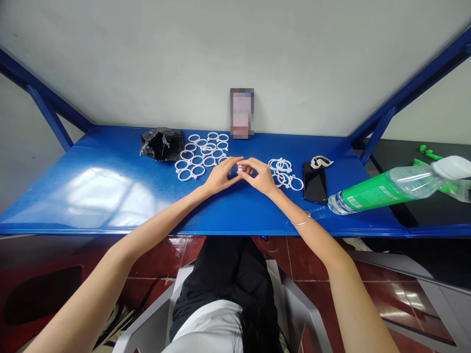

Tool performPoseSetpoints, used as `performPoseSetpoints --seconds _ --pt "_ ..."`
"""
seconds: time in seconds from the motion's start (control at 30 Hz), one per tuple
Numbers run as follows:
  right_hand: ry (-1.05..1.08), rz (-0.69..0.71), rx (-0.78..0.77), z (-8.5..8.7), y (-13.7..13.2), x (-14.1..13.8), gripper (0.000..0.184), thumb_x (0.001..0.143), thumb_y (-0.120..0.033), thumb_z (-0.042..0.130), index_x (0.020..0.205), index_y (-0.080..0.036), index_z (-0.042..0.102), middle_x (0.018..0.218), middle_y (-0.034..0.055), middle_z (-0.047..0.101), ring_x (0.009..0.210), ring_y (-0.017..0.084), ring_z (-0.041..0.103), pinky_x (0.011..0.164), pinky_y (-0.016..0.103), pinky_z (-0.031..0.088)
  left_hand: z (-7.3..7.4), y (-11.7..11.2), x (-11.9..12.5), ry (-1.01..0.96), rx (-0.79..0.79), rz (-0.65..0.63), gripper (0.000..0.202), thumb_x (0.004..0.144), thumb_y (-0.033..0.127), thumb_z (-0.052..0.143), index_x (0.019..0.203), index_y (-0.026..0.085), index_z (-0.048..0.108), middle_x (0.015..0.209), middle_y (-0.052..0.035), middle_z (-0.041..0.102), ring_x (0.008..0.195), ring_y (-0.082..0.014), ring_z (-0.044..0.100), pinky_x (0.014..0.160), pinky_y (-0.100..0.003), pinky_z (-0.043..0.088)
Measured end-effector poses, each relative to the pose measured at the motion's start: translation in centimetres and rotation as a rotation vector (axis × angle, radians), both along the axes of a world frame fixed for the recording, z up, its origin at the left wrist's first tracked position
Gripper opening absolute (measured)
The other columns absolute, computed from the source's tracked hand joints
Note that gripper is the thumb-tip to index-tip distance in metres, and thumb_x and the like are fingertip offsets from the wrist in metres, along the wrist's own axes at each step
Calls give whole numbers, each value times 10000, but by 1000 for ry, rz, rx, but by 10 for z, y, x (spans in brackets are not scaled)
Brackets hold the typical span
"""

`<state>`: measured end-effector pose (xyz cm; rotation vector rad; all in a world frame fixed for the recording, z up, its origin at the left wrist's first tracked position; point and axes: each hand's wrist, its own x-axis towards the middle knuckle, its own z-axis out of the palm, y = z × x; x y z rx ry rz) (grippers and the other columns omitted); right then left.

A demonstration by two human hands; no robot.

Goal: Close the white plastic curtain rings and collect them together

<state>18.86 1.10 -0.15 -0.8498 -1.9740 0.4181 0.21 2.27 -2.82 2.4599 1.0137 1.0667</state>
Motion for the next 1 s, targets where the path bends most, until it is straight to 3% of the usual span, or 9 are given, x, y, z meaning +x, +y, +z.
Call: performPoseSetpoints --seconds 0.6,1.0 --pt "-91 4 76 -2 2 2 172 913 -363 634 1014 -235 688 828 25 696 671 160 619 640 299 539 2 0 -1 -9 -12 -51 473 972 403 488 1379 166 447 1267 -147 586 947 -182 654 759 -282 547" --pt "-77 -29 98 -2 1 1 177 910 -364 638 1025 -235 676 789 21 679 670 164 613 641 304 540 2 1 0 -24 -40 -39 444 970 423 486 1337 172 475 1239 -133 598 951 -177 644 732 -267 543"
